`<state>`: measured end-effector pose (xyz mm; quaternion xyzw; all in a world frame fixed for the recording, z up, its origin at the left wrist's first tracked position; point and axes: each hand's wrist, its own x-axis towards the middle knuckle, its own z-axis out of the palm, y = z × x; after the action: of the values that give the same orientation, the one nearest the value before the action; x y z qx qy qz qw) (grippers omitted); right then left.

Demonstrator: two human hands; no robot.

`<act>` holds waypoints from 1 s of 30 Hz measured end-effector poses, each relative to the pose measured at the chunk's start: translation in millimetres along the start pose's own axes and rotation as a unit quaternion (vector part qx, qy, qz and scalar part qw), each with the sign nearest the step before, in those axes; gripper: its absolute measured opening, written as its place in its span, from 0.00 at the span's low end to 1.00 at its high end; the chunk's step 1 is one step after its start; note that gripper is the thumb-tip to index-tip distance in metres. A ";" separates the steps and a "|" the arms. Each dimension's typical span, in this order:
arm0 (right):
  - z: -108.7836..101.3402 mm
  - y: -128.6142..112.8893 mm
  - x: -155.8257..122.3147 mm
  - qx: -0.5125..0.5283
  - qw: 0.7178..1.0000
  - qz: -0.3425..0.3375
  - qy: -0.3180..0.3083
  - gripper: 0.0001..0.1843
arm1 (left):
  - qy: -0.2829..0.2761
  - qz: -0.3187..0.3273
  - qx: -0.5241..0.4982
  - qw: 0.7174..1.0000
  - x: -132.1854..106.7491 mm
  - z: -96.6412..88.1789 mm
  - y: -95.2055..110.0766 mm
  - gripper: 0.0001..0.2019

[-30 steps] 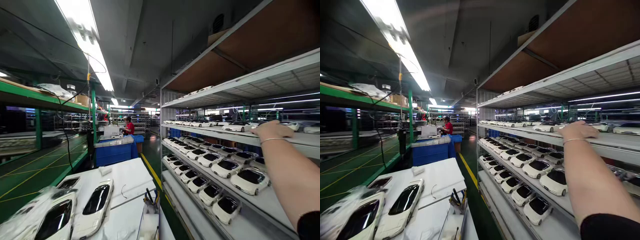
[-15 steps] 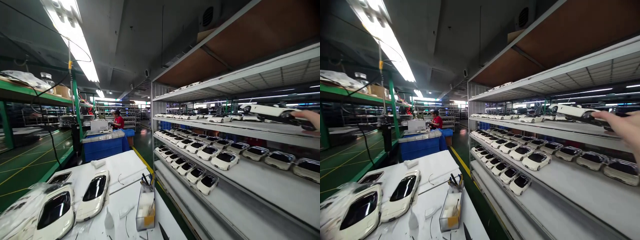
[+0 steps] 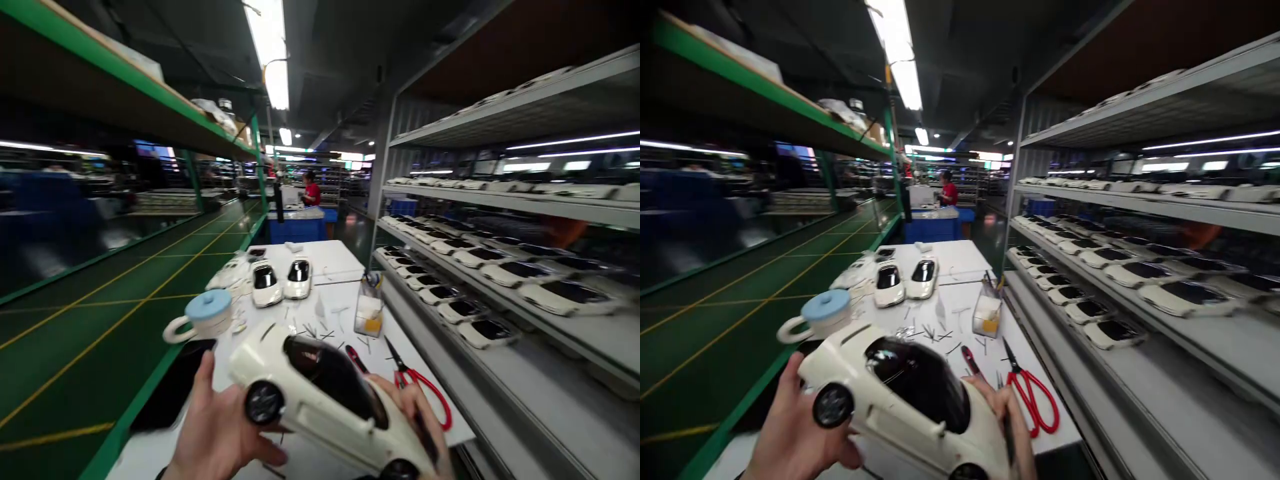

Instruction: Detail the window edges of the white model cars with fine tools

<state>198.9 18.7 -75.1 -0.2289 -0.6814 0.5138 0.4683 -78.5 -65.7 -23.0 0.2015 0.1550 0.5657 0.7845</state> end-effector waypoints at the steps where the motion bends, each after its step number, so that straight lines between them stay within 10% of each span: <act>1: 21.1 11.9 1.0 0.087 0.996 -0.001 -0.018 0.28 | 0.050 0.021 -0.010 0.998 -24.2 -14.5 -0.4 0.29; 7: 42.8 51.0 28.4 0.058 0.949 0.000 -0.311 0.36 | 0.428 0.138 -0.033 0.893 -96.6 -60.7 -39.4 0.30; 10: 31.1 65.6 42.5 -0.040 0.975 -0.010 -0.217 0.27 | 0.477 0.168 -0.042 0.862 -84.4 -58.5 -53.8 0.31; 13: 30.8 73.4 46.3 -0.112 0.987 0.020 -0.116 0.19 | 0.447 0.196 -0.039 0.872 -63.2 -57.6 -60.5 0.31; 16: 36.9 75.8 50.1 -0.219 0.958 0.062 -0.176 0.23 | 0.362 0.187 -0.017 0.913 -45.0 -62.4 -66.3 0.30; 20: 34.9 81.7 67.3 -0.282 0.939 0.053 -0.188 0.31 | 0.272 0.038 0.128 0.953 -41.4 -69.2 -71.7 0.24; 25: 17.7 87.8 85.9 -0.285 0.936 0.035 -0.202 0.18 | 0.114 -0.202 0.413 0.881 -61.6 -63.4 -45.5 0.23; 27: 14.9 87.3 86.9 -0.286 0.933 0.026 -0.215 0.15 | 0.088 -0.167 0.461 0.867 -56.9 -59.2 -24.4 0.21; 30: 16.0 84.5 85.0 -0.288 0.928 0.010 -0.238 0.08 | 0.201 0.006 0.561 0.803 -22.4 -60.8 3.7 0.19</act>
<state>131.8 109.5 -118.7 -0.2316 -0.8890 0.3398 0.2016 -117.2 -77.3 -73.8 0.4894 0.5978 0.4128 0.4823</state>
